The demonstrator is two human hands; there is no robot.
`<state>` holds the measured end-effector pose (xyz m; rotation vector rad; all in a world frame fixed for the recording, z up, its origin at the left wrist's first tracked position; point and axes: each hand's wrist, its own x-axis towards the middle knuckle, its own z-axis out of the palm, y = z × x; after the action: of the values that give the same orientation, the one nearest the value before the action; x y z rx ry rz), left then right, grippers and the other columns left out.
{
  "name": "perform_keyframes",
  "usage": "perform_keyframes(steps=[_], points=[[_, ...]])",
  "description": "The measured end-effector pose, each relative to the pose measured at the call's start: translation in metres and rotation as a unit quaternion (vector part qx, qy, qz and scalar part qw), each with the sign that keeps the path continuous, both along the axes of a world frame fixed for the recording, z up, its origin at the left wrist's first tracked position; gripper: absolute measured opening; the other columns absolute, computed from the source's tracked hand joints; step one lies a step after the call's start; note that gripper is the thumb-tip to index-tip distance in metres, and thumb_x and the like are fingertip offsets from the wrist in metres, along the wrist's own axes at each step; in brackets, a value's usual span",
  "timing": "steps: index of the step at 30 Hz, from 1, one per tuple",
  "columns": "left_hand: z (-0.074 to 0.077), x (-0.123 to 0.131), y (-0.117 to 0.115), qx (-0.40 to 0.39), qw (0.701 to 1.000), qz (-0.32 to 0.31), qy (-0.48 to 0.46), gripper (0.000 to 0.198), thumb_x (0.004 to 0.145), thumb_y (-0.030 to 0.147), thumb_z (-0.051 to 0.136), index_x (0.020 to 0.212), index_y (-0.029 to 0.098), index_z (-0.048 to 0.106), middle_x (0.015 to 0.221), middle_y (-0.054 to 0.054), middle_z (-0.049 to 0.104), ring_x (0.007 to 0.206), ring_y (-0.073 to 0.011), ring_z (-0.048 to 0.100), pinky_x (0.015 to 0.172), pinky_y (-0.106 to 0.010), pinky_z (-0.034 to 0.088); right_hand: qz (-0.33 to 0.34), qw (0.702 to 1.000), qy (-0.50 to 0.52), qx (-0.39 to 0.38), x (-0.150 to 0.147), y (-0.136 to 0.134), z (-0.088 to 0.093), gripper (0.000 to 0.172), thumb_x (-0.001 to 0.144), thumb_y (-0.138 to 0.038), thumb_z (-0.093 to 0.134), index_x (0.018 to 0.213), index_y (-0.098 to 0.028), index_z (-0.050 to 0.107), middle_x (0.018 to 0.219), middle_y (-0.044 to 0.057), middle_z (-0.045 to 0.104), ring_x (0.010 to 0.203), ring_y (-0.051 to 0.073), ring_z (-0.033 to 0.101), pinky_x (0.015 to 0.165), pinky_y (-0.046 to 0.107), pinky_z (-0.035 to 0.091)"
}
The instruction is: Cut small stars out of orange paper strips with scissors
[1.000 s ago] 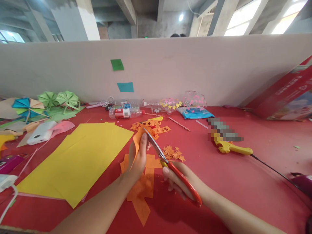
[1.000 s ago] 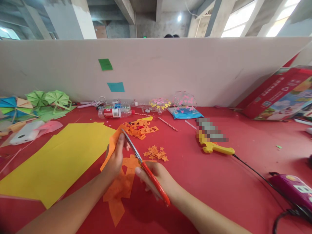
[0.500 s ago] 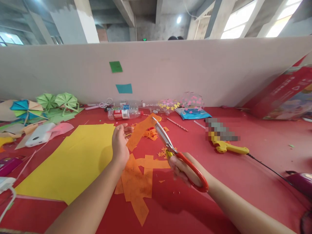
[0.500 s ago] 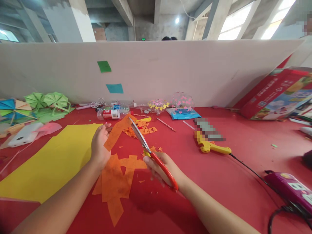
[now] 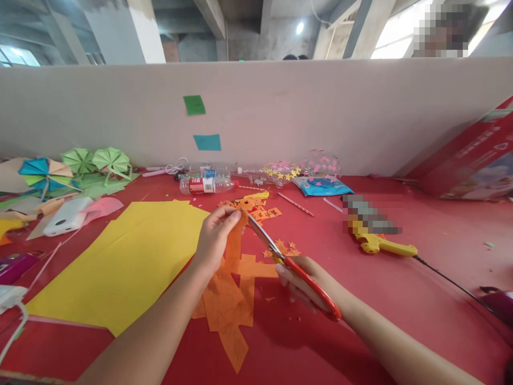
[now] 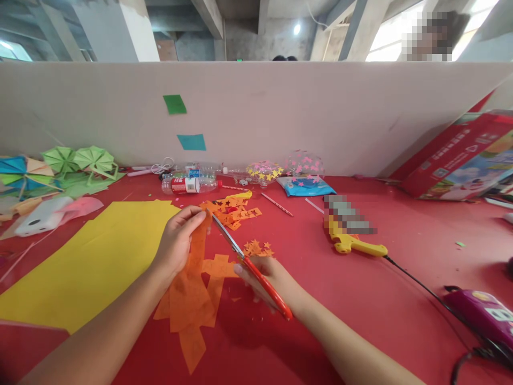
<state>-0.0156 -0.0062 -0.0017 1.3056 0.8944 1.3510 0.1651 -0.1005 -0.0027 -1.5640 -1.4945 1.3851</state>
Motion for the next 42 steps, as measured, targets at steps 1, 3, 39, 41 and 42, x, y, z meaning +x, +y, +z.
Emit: perform_keyframes(steps=[1, 3, 39, 41, 42], points=[[-0.0001, 0.0004, -0.0005, 0.006, 1.000, 0.002, -0.001, 0.015, 0.076, 0.035, 0.065, 0.072, 0.020, 0.063, 0.068, 0.003, 0.055, 0.061, -0.0108, 0.049, 0.060, -0.023, 0.039, 0.002, 1.000, 0.004, 0.001, -0.0006, -0.0006, -0.0006, 0.049, 0.076, -0.065, 0.057, 0.060, -0.021, 0.043, 0.037, -0.010, 0.036, 0.032, 0.006, 0.036, 0.038, 0.021, 0.033], [-0.0002, 0.0012, -0.0023, 0.014, 1.000, 0.009, 0.002, 0.015, 0.078, 0.034, 0.064, 0.072, 0.021, 0.062, 0.067, 0.003, 0.054, 0.060, -0.0100, 0.047, 0.059, -0.022, 0.038, 0.006, 1.000, 0.014, 0.003, -0.0022, -0.0023, -0.0022, 0.050, 0.076, -0.067, 0.055, 0.061, -0.021, 0.044, 0.037, -0.011, 0.036, 0.034, 0.007, 0.038, 0.041, 0.021, 0.036], [-0.0054, 0.0028, -0.0049, 0.033, 0.999, -0.004, -0.009, 0.016, 0.080, 0.027, 0.060, 0.067, 0.020, 0.056, 0.065, 0.004, 0.045, 0.063, -0.0112, 0.040, 0.062, -0.023, 0.033, -0.015, 0.999, 0.036, -0.028, -0.0082, -0.0054, -0.0027, 0.054, 0.072, -0.072, 0.055, 0.058, -0.023, 0.038, 0.033, -0.013, 0.033, 0.027, 0.004, 0.032, 0.046, 0.025, 0.047], [-0.0041, 0.0020, -0.0045, 0.041, 0.999, 0.000, 0.008, 0.017, 0.081, 0.027, 0.059, 0.066, 0.020, 0.056, 0.064, 0.003, 0.045, 0.063, -0.0115, 0.040, 0.062, -0.024, 0.033, -0.016, 0.999, 0.035, -0.028, -0.0076, -0.0053, -0.0019, 0.053, 0.073, -0.069, 0.057, 0.058, -0.023, 0.037, 0.034, -0.013, 0.033, 0.028, 0.005, 0.033, 0.044, 0.024, 0.045], [-0.0036, 0.0017, -0.0043, 0.043, 0.999, 0.002, 0.015, 0.017, 0.081, 0.027, 0.058, 0.066, 0.020, 0.056, 0.064, 0.003, 0.046, 0.063, -0.0116, 0.040, 0.063, -0.024, 0.033, -0.016, 0.999, 0.032, -0.027, -0.0072, -0.0054, -0.0016, 0.052, 0.074, -0.067, 0.058, 0.058, -0.022, 0.038, 0.034, -0.012, 0.034, 0.028, 0.005, 0.033, 0.043, 0.023, 0.044]])
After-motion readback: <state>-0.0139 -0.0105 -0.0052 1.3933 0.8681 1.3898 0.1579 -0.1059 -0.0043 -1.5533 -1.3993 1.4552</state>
